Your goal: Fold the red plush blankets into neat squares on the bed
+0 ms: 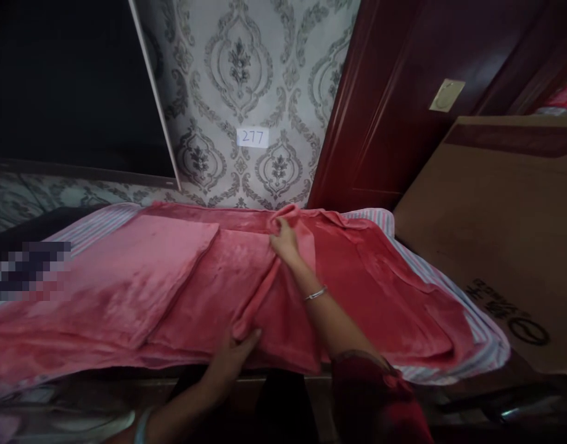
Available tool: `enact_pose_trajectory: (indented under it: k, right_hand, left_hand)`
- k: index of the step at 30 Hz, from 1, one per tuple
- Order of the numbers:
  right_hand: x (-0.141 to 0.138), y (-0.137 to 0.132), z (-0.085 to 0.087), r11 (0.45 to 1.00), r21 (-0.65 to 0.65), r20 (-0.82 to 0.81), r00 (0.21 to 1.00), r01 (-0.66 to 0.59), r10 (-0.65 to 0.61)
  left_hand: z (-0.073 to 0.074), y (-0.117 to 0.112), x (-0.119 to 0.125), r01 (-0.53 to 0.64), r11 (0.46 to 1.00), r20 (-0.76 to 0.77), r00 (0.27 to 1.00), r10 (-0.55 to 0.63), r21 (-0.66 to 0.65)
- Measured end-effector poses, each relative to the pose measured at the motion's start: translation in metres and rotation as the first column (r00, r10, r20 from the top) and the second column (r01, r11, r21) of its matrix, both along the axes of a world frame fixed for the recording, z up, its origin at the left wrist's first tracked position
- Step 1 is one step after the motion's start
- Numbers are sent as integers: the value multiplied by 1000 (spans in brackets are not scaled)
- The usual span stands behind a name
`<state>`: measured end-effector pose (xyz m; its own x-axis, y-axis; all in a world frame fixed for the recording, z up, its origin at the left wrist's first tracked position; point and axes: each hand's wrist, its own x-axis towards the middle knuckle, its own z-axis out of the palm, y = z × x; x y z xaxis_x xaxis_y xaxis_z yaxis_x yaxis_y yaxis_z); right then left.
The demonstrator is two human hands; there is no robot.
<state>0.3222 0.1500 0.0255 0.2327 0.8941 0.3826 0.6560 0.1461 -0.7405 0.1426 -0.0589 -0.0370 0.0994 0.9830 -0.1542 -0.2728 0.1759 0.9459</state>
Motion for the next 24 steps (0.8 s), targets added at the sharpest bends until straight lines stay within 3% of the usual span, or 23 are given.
enact_pose_trajectory:
  k: [3,6,10,14,16,20,24]
  right_hand:
    - [-57,-3,-26,979,-199,72,996,-45,60]
    - [-78,-9,-43,968,-247,76,994,-53,74]
    - [-70,-5,-33,964,-263,68,997,-22,41]
    - [-65,8,-9,977,-211,47,999,-12,23]
    - [-74,12,-5,987,-153,27,998,-53,58]
    - [-104,11,-24,972,-138,-4,982,-189,191]
    - [-109,12,-44,942,-227,-21,968,-248,250]
  left_hand:
    - [-13,-10,-29,1,981,109,994,21,-194]
    - [-18,-13,-42,42,973,232,973,12,-229]
    - [-9,-9,-43,66,970,259,966,-4,-232]
    - [-1,-2,-44,-31,977,221,972,79,-213]
    - [-2,-1,-50,-84,975,224,966,130,-206]
    - [-11,-7,-69,-117,962,214,961,172,-247]
    - [-11,-14,-88,-1,960,255,964,75,-279]
